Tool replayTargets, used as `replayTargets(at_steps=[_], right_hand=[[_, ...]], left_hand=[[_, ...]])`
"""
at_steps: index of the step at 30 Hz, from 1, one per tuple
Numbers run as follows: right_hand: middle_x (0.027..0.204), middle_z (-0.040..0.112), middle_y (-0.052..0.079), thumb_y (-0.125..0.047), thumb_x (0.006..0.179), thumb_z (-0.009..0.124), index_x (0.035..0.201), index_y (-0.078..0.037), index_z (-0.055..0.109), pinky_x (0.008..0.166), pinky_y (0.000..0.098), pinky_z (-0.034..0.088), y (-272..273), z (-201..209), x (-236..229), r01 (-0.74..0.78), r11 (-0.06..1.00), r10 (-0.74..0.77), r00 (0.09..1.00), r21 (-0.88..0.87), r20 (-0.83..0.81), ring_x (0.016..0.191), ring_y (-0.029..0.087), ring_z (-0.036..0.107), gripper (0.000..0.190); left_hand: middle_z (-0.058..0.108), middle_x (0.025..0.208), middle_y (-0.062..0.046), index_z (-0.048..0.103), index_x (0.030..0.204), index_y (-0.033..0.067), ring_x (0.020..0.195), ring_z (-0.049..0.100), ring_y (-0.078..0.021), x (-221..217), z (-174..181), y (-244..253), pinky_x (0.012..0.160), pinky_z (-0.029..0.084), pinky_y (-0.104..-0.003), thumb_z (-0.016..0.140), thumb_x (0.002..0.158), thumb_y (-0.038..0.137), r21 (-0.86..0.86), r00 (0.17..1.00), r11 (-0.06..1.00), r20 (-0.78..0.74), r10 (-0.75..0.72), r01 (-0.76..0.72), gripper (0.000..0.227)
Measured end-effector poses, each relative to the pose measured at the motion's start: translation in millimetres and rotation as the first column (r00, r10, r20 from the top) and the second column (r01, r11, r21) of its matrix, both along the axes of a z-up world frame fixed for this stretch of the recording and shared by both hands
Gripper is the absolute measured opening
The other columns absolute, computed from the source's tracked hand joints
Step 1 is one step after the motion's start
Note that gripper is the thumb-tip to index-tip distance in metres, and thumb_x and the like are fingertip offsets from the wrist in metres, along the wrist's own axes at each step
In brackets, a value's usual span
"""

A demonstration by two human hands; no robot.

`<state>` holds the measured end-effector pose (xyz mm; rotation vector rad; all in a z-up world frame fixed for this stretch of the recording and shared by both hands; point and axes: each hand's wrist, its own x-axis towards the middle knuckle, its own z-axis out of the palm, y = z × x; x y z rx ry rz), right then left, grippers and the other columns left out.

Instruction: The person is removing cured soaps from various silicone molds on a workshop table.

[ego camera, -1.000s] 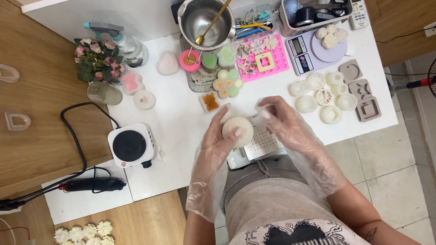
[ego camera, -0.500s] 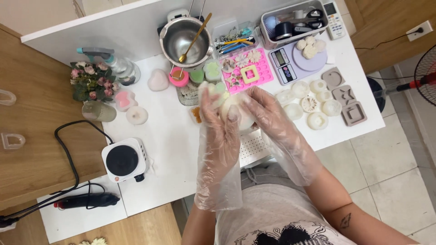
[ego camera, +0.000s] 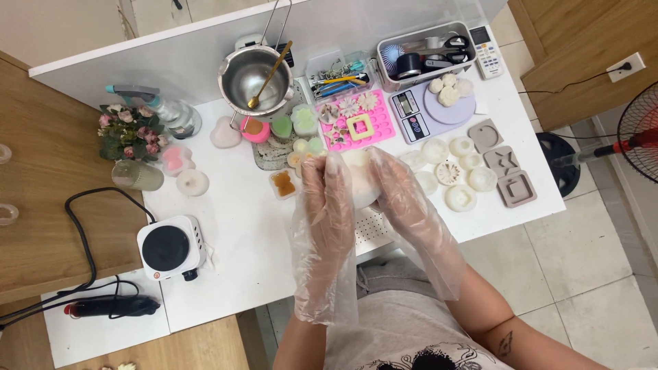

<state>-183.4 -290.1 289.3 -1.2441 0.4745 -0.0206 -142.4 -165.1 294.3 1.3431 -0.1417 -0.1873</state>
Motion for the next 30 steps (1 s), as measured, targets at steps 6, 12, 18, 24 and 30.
replayTargets(at_steps=[6,12,18,24,30], right_hand=[[0.101,0.064,0.0,-0.06,0.096,0.054,0.13,-0.007,0.063,0.064,0.0269,0.046,-13.6,3.5,1.0,-0.066,0.994,0.069,0.997,-0.084,0.028,0.081,0.01,0.055,0.064],[0.094,0.063,0.0,-0.061,0.096,0.054,0.12,-0.006,0.063,0.064,0.0243,0.048,-18.3,-9.0,0.1,-0.044,0.997,0.046,0.999,-0.064,0.023,0.078,0.009,0.055,0.061],[0.089,0.061,-0.004,-0.058,0.096,0.055,0.12,-0.007,0.061,0.06,0.0213,0.046,-16.4,-8.8,3.6,0.031,0.998,-0.031,1.0,0.053,-0.001,0.072,0.005,0.053,0.056],[0.075,0.05,-0.002,-0.059,0.106,0.053,0.119,-0.004,0.06,0.049,0.0207,0.031,1.1,-17.4,7.7,0.033,0.982,-0.056,0.992,0.187,0.117,0.058,0.005,0.04,0.057],[0.082,0.063,-0.001,-0.057,0.098,0.043,0.121,-0.01,0.06,0.057,0.0253,0.043,12.3,18.2,14.5,0.047,0.994,-0.037,0.995,-0.101,0.091,0.066,0.008,0.052,0.055]], left_hand=[[0.048,0.09,0.002,0.052,0.107,0.0085,0.082,0.045,-0.0073,-3.1,30.9,-2.8,0.075,0.045,-0.024,0.042,0.112,0.039,0.057,0.999,0.997,-0.017,-0.048,0.049,0.032],[0.05,0.151,-0.026,0.04,0.151,-0.0001,0.141,0.055,-0.0381,-4.4,-33.2,16.0,0.111,0.052,-0.041,0.049,0.105,0.006,0.692,0.591,0.519,0.713,-0.378,-0.502,0.047],[0.04,0.156,-0.029,0.028,0.154,-0.0038,0.146,0.043,-0.0446,4.6,-36.0,13.8,0.114,0.047,-0.047,0.057,0.093,0.0,0.759,0.639,0.539,0.625,-0.448,-0.365,0.068],[0.041,0.16,-0.024,0.028,0.163,0.0076,0.144,0.052,-0.0388,10.2,-52.8,-6.7,0.116,0.05,-0.039,0.053,0.108,0.003,0.615,0.711,0.702,0.667,-0.221,-0.359,0.061],[0.054,0.12,-0.009,0.042,0.142,0.0116,0.093,0.055,-0.02,3.2,-34.5,-17.6,0.072,0.049,-0.033,0.046,0.104,0.039,-0.231,0.951,0.961,-0.298,0.082,-0.155,0.046]])
